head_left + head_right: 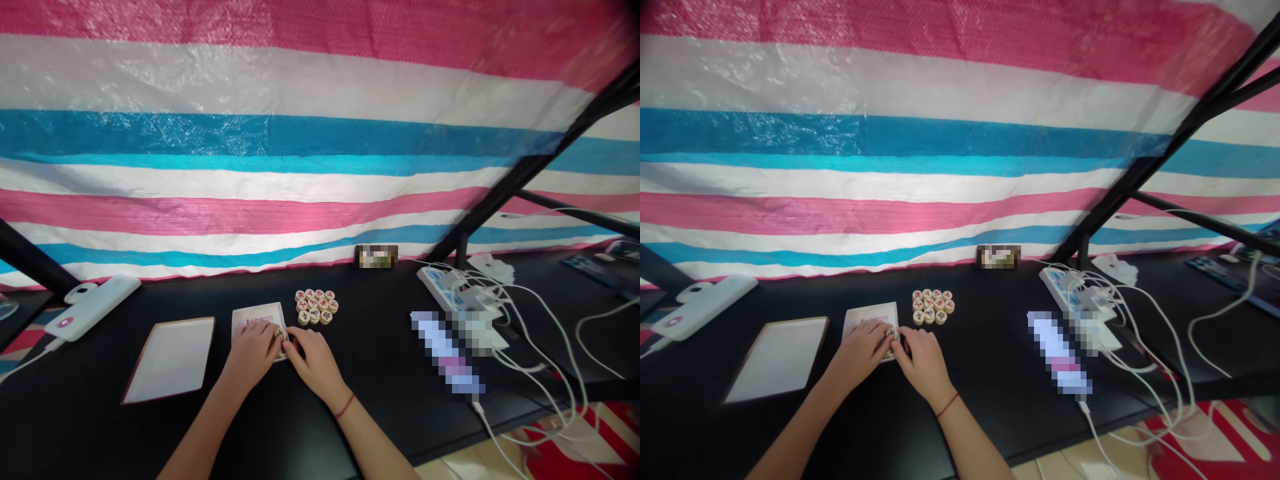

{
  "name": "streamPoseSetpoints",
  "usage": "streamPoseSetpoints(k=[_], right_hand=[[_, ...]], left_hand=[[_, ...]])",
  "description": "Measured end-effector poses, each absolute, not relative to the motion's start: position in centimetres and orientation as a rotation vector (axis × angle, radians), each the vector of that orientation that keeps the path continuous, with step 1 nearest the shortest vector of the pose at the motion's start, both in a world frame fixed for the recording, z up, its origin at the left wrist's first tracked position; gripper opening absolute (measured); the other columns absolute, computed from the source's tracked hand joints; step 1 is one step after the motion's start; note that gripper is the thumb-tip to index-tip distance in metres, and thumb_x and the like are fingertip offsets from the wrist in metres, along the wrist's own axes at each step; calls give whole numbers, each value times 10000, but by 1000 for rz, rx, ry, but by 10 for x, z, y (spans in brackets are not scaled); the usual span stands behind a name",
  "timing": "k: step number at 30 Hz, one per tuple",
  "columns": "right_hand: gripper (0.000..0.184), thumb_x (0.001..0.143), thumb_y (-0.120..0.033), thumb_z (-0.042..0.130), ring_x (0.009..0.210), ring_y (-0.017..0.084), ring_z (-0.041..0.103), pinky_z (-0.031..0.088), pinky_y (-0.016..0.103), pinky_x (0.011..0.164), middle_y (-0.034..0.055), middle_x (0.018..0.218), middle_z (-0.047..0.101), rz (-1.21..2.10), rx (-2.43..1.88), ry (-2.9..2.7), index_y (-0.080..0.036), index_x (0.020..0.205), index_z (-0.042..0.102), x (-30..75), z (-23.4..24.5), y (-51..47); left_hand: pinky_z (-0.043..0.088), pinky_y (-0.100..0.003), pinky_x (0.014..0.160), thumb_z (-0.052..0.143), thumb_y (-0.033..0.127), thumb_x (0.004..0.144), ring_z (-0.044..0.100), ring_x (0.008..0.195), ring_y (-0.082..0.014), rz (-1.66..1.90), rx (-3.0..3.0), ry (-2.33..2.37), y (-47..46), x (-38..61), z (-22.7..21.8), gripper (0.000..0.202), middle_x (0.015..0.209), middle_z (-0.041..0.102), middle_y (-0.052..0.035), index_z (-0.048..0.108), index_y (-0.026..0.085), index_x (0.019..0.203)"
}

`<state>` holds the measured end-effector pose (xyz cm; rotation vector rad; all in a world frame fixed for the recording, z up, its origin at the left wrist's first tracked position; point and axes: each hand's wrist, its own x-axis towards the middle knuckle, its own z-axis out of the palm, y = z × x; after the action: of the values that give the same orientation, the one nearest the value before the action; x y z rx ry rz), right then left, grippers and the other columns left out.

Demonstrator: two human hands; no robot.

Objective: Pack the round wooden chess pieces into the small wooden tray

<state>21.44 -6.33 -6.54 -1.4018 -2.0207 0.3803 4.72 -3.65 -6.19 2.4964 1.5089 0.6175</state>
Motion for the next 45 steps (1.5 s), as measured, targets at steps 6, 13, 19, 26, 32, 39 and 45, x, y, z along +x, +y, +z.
streamPoseSetpoints(k=[6,13,19,26,32,39,45], right_hand=[[209,955,-293,474,718,186,586,445,311,712,26,762,642,400,-1372,-1976,-191,1068,618,214,-67,-64],[267,881,-180,517,930,218,606,491,368,828,77,999,665,296,-1210,-1866,-205,1139,581,212,-67,-64],[251,893,-208,557,932,209,631,514,369,831,73,1023,682,257,-1136,-1818,-226,1142,583,215,-66,-66],[239,869,-213,555,966,223,631,521,396,869,88,1020,675,235,-1155,-1742,-218,1104,601,215,-66,-64],[233,850,-266,548,853,209,619,510,351,767,95,972,662,78,-1405,-1441,-181,1060,606,249,-69,-56],[268,803,-418,549,737,226,601,455,331,684,69,790,643,43,-1810,-1248,-182,900,632,300,-87,-49],[230,824,-376,529,825,250,599,467,359,756,83,847,665,108,-1758,-1444,-194,910,641,293,-92,-48]], left_hand=[[440,-396,856,489,254,899,630,960,-247,675,2421,1495,-35,47,-60,147,991,703,-56,626,226,943],[497,-363,798,491,293,912,642,819,-205,932,2272,1410,-37,52,-53,158,914,694,-40,603,212,989],[518,-316,762,485,300,917,629,790,-171,970,2064,1304,-45,59,-48,138,898,674,-22,596,225,952],[509,-365,821,469,331,929,636,865,-203,945,2116,1264,-44,56,-47,195,943,700,-46,609,222,1011],[461,-448,921,472,299,924,622,983,-244,868,2268,1378,-39,50,-51,228,1041,700,-76,619,212,1075],[428,-441,967,479,279,930,599,1061,-240,717,2430,1409,-36,45,-61,229,1092,696,-74,660,232,1062],[433,-425,945,465,267,936,610,1037,-240,670,2444,1392,-37,45,-60,210,1015,711,-54,670,243,975]])
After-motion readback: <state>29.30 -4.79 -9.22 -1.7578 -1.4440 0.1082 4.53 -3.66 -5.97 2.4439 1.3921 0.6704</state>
